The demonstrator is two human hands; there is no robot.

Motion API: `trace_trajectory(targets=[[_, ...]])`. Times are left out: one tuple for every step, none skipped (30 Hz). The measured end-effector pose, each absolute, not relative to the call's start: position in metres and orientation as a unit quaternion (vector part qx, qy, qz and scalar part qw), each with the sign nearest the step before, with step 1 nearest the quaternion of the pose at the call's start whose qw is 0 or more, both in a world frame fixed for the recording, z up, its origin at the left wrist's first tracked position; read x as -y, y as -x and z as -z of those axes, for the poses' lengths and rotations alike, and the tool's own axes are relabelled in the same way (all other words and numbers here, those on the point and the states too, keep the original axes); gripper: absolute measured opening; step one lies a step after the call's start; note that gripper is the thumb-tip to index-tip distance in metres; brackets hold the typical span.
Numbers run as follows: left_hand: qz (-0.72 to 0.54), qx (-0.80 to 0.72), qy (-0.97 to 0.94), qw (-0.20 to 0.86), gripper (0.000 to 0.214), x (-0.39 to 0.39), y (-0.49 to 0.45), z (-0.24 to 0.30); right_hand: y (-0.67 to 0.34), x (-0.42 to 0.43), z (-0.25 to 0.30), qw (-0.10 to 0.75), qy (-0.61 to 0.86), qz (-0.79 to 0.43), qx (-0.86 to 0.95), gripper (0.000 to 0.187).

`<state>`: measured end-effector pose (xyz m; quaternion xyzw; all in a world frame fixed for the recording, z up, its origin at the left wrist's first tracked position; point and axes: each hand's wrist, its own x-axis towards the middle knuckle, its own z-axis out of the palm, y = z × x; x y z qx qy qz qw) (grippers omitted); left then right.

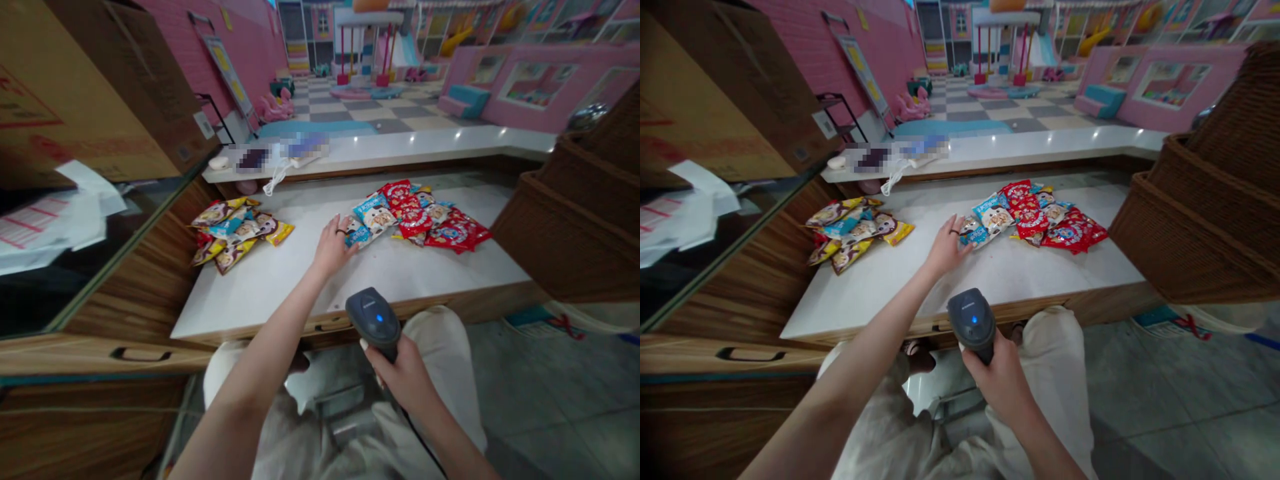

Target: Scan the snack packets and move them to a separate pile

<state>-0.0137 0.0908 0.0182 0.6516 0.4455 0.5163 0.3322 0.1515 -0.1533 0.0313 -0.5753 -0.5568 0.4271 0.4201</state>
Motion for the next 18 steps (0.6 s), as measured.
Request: trace_trajectory(targets=[[-0.514, -0.448, -0.643, 0.348, 0.074, -0.095, 0.001, -0.012, -0.154, 0.154, -0.031, 0.42, 0.576, -0.428, 0.555, 0.019], [-0.51, -0.457, -0.635, 0.357, 0.078, -0.099, -0.01, -0.007, -0.156, 0.154, -0.03, 0.421, 0.577, -0.429, 0.553, 0.019], [-0.506, -0.467, -0.628, 0.363, 0.08, -0.102, -0.017, -0.004, -0.158, 0.154, -0.03, 0.421, 0.577, -0.431, 0.551, 0.019], [-0.503, -0.476, -0.621, 0.367, 0.08, -0.105, -0.021, 0.0, -0.16, 0.155, -0.029, 0.421, 0.578, -0.434, 0.547, 0.02], [-0.502, -0.479, -0.616, 0.373, 0.08, -0.107, -0.024, 0.002, -0.162, 0.155, -0.028, 0.423, 0.579, -0.437, 0.543, 0.021], [-0.504, -0.479, -0.611, 0.379, 0.078, -0.108, -0.024, 0.004, -0.163, 0.156, -0.027, 0.424, 0.58, -0.438, 0.54, 0.021], [-0.507, -0.475, -0.608, 0.384, 0.076, -0.108, -0.022, 0.005, -0.163, 0.156, -0.026, 0.426, 0.581, -0.439, 0.537, 0.022], [-0.509, -0.47, -0.608, 0.388, 0.073, -0.107, -0.019, 0.006, -0.163, 0.157, -0.026, 0.426, 0.581, -0.439, 0.536, 0.021], [-0.51, -0.466, -0.61, 0.389, 0.07, -0.104, -0.015, 0.006, -0.162, 0.157, -0.026, 0.425, 0.581, -0.44, 0.537, 0.021], [-0.508, -0.463, -0.614, 0.388, 0.068, -0.101, -0.01, 0.006, -0.161, 0.158, -0.026, 0.424, 0.58, -0.44, 0.54, 0.02], [-0.505, -0.463, -0.617, 0.387, 0.065, -0.096, -0.004, 0.005, -0.16, 0.159, -0.026, 0.423, 0.577, -0.439, 0.543, 0.019], [-0.503, -0.462, -0.62, 0.387, 0.063, -0.09, 0.002, 0.004, -0.158, 0.16, -0.027, 0.423, 0.575, -0.438, 0.546, 0.017], [-0.502, -0.461, -0.62, 0.389, 0.061, -0.083, 0.008, 0.002, -0.157, 0.16, -0.028, 0.425, 0.571, -0.437, 0.55, 0.014], [-0.505, -0.459, -0.617, 0.393, 0.06, -0.075, 0.015, 0.0, -0.155, 0.16, -0.029, 0.428, 0.568, -0.436, 0.552, 0.012], [-0.51, -0.456, -0.611, 0.399, 0.058, -0.067, 0.022, -0.001, -0.153, 0.161, -0.03, 0.43, 0.565, -0.434, 0.555, 0.012], [-0.517, -0.452, -0.602, 0.408, 0.055, -0.058, 0.028, -0.003, -0.152, 0.161, -0.031, 0.431, 0.563, -0.432, 0.557, 0.013], [-0.526, -0.448, -0.589, 0.419, 0.053, -0.049, 0.035, -0.004, -0.151, 0.161, -0.031, 0.431, 0.562, -0.431, 0.559, 0.014], [-0.536, -0.443, -0.573, 0.433, 0.051, -0.04, 0.041, -0.005, -0.15, 0.161, -0.032, 0.431, 0.562, -0.429, 0.561, 0.015]])
